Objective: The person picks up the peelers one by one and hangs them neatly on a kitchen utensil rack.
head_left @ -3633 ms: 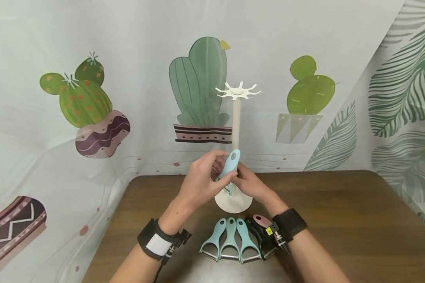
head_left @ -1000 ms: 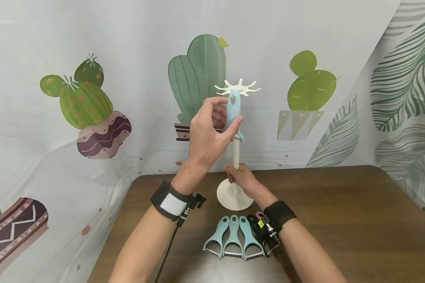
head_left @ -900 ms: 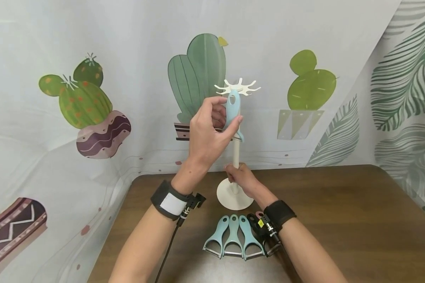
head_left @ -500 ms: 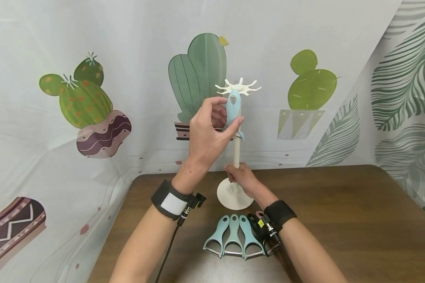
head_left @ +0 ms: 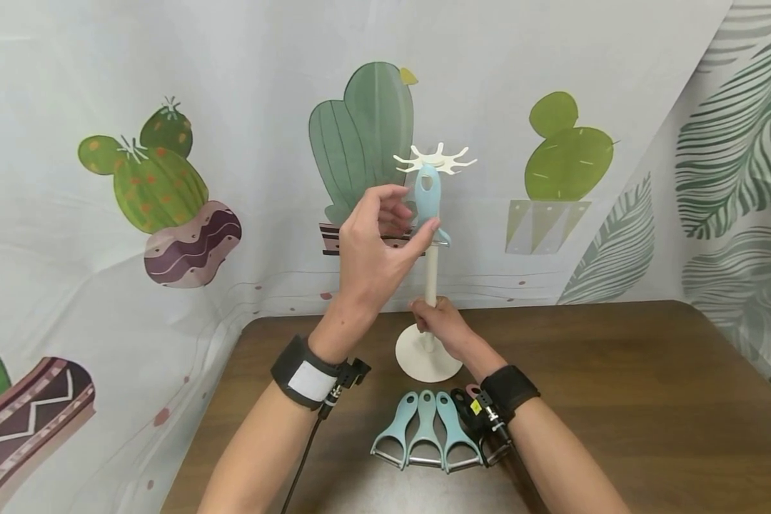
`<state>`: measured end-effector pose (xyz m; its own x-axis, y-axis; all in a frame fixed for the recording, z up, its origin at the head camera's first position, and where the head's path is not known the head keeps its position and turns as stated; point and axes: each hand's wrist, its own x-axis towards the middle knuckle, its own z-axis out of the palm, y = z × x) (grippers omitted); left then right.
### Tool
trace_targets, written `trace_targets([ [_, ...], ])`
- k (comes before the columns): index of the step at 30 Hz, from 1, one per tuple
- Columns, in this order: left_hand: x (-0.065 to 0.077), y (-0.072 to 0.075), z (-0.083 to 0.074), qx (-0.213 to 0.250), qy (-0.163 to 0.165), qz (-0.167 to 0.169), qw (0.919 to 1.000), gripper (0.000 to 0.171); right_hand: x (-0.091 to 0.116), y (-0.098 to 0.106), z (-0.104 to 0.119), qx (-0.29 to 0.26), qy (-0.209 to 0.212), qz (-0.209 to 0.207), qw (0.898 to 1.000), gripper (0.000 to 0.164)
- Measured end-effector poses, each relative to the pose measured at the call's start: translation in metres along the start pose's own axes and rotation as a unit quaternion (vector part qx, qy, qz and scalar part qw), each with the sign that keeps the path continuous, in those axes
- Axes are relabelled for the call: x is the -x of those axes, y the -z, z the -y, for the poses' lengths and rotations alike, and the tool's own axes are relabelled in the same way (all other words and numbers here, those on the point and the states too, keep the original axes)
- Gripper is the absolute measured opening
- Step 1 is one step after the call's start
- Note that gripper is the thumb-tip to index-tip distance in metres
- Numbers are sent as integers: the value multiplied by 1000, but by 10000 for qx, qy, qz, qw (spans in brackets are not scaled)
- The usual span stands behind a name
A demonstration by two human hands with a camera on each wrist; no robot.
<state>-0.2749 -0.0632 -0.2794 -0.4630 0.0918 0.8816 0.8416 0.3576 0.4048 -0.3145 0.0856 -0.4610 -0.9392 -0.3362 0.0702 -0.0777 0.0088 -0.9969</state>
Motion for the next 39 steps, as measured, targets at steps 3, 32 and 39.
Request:
trace_targets([
  [3,5,3,-3,10,107,-23,9999,49,1,-1,0,-22,12,8,10000,45],
  [32,68,33,-14,-874,705,545,9922,45,2,-2,0,-54,155,-83,9998,43],
  [39,87,31,-10,-1155,921,884,9851,45,0,-2,-2,-130,119,-118,9998,42],
])
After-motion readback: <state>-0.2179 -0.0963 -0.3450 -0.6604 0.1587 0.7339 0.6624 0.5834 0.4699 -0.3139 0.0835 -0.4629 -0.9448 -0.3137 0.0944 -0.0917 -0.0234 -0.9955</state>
